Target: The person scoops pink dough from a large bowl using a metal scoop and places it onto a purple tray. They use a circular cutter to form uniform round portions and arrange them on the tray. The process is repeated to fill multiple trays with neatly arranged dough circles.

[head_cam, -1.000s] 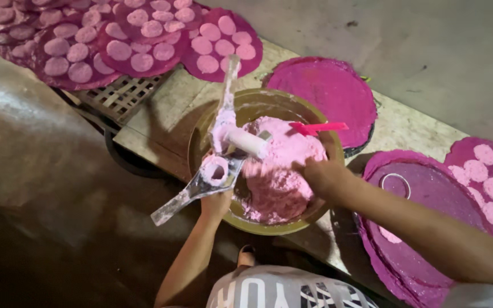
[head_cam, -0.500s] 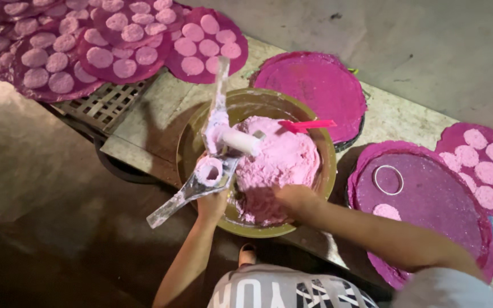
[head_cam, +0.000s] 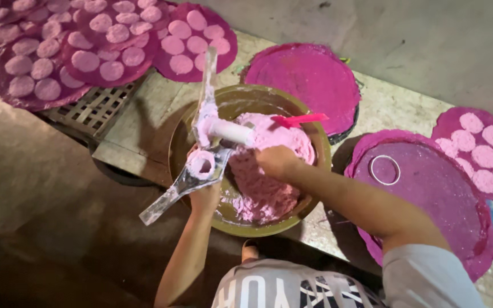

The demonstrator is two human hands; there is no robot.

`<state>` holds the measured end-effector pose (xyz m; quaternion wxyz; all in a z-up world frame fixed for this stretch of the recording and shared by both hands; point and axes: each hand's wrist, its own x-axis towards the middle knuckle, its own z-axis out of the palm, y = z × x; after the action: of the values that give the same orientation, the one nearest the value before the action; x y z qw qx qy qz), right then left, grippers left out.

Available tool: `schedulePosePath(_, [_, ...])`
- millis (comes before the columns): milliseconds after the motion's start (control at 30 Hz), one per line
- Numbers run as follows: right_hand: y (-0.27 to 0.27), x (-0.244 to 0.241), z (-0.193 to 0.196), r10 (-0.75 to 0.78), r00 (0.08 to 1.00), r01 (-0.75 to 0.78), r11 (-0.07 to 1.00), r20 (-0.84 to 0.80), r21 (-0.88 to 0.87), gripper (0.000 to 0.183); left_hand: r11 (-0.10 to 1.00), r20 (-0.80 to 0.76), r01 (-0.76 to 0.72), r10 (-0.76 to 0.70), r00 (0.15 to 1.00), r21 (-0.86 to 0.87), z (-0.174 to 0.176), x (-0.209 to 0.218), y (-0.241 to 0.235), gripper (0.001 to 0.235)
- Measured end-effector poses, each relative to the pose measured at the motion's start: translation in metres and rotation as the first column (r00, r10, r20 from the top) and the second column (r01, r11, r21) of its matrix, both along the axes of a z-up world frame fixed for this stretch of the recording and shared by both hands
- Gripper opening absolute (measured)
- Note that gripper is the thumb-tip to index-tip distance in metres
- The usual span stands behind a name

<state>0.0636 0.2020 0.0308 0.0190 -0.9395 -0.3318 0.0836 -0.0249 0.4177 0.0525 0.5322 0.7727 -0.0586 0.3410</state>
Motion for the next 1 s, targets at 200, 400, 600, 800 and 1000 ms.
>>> schedulePosePath(200, [-0.032, -0.033, -0.009, 0.062, 0.987, -0.068, 0.997, -0.146, -0.032, 0.023, 0.991, -0.017, 0.065, -0.067, 0.998, -0.117, -0.009, -0.003, 0.001, 0.044])
schedulePosePath(400, [-0.068, -0.063, 0.041, 0.005, 0.924, -0.078, 0.982, -0.382, -0.175, 0.025, 0.99, -0.167, 0.142, -0.142, 0.976, -0.011, 0.003, 0.008, 0.016, 0.032])
schedulePosePath(600, [-0.16, -0.073, 0.124, -0.105, 0.725, 0.263, 0.956, -0.68, 0.132, 0.033, 0.962, 0.046, 0.102, -0.117, 0.992, 0.253, 0.04, 0.023, 0.026, 0.045])
schedulePosePath(800, [-0.156, -0.077, 0.191, -0.139, 0.79, 0.317, 0.927, -0.598, 0.202, 0.033, 0.808, 0.154, 0.587, -0.588, 0.794, 0.052, 0.054, 0.021, -0.027, 0.054])
schedulePosePath(1000, [-0.054, -0.11, 0.196, -0.104, 0.994, 0.104, 0.882, 0.024, -0.46, 0.048, 0.717, -0.506, 0.547, -0.31, 0.805, 0.432, 0.021, 0.035, -0.054, 0.054])
